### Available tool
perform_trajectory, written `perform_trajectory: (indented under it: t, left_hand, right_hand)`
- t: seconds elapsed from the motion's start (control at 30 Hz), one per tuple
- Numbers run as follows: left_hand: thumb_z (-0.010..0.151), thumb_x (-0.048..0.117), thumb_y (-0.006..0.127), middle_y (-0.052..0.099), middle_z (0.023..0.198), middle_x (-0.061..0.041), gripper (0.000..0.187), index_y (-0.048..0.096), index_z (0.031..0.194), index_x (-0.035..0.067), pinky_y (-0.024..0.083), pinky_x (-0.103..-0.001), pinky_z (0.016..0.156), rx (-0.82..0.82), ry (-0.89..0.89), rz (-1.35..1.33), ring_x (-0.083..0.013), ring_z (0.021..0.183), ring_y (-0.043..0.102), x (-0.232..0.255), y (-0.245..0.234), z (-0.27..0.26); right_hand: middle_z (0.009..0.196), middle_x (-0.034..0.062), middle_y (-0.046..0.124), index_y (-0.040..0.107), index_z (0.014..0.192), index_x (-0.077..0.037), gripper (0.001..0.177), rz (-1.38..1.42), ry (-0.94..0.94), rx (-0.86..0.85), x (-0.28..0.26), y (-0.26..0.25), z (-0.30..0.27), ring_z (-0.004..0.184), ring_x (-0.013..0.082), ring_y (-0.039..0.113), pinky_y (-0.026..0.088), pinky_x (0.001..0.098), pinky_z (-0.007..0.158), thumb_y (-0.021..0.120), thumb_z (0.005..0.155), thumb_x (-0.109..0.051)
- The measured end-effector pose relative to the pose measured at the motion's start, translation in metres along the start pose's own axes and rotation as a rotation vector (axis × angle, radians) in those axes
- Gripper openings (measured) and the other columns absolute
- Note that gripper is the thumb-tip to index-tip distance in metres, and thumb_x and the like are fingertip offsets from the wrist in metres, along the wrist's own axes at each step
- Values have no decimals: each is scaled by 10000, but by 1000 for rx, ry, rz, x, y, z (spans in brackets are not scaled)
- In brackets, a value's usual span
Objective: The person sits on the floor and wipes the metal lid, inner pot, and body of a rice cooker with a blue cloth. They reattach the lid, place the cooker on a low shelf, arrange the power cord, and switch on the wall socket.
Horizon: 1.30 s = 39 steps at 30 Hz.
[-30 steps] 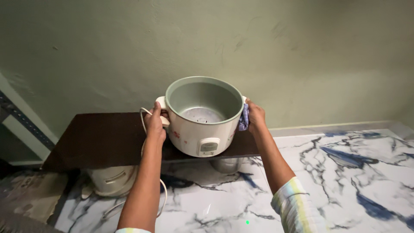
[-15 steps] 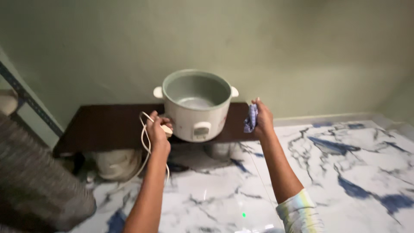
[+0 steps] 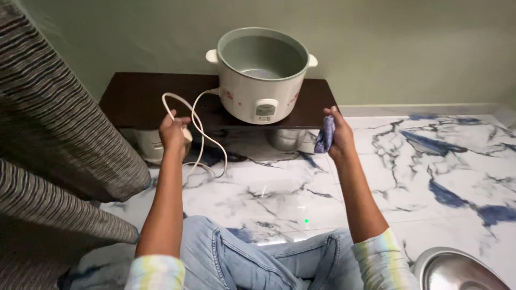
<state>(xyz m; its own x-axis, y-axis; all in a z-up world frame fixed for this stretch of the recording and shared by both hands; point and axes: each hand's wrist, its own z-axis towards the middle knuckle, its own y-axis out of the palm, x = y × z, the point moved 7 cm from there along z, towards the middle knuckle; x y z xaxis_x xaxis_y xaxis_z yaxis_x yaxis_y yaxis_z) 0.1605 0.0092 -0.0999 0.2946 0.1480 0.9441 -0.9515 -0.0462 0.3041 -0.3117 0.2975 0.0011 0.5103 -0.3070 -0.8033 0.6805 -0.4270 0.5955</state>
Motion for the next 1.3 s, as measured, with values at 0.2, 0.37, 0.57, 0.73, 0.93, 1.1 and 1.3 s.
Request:
perform_trajectory:
  t: [0.2,0.37,0.57,0.73,0.93,1.1,1.3]
  left_hand:
    - [982,74,618,747,941,-134,99,706,1024,52,546,-412,797,-7,507,684,-281,888,725,37,16,55]
    - [917,85,663,718,982,-163,158,791,994,138,516,-511,797,-106,669,1139,-403,912,667,64,29,73]
    - [1022,63,609,709,1100,-139,226,772,1157,141,459,-522,966,-64,585,1358,-368,1095,630,58,48,78]
    - [895,120,668,608,1356,-222,545,586,1420,-3,292,-587,1120,164,777,1255,-393,1266,517,96,63,38]
    - [1034,119,659,578,1469,-192,439,564,1450,14,353,-486,1208,-122,809,537,-397,1419,476,125,140,-137]
    - [1011,97,659,724,1186,-92,352,623,1350,7,507,-338,1022,-532,302,50,-194,1122,670,68,237,-324]
    - [1037,114,614,725,1075,-65,286,637,1292,-12,540,-242,871,-984,-295,-232,-94,991,676,19,312,-521]
  right_hand:
    - [698,-23,595,698,1098,-102,320,-175,116,83,38,19,-15,590,116,584,470,269,512,678,970,-395]
    - [718,-21,587,696,1144,-88,343,-185,123,46,50,25,-23,591,100,570,452,258,503,665,987,-392]
    - [756,-26,584,685,1153,-69,345,-223,111,61,62,14,-32,591,94,551,451,260,503,655,1005,-379]
    - [779,-1,610,675,1142,-60,327,-226,89,91,50,-7,-54,662,123,596,491,262,575,615,1016,-356]
    - [803,14,610,633,1100,-92,242,98,27,116,14,-48,-105,691,148,603,510,284,596,647,1038,-325]
    - [875,32,641,581,1100,-92,198,39,-111,302,-21,-102,-182,736,152,641,526,290,616,668,1005,-242]
    - [940,33,694,610,1151,-78,214,-118,-286,449,-70,-152,-315,651,91,577,457,229,548,690,959,-129]
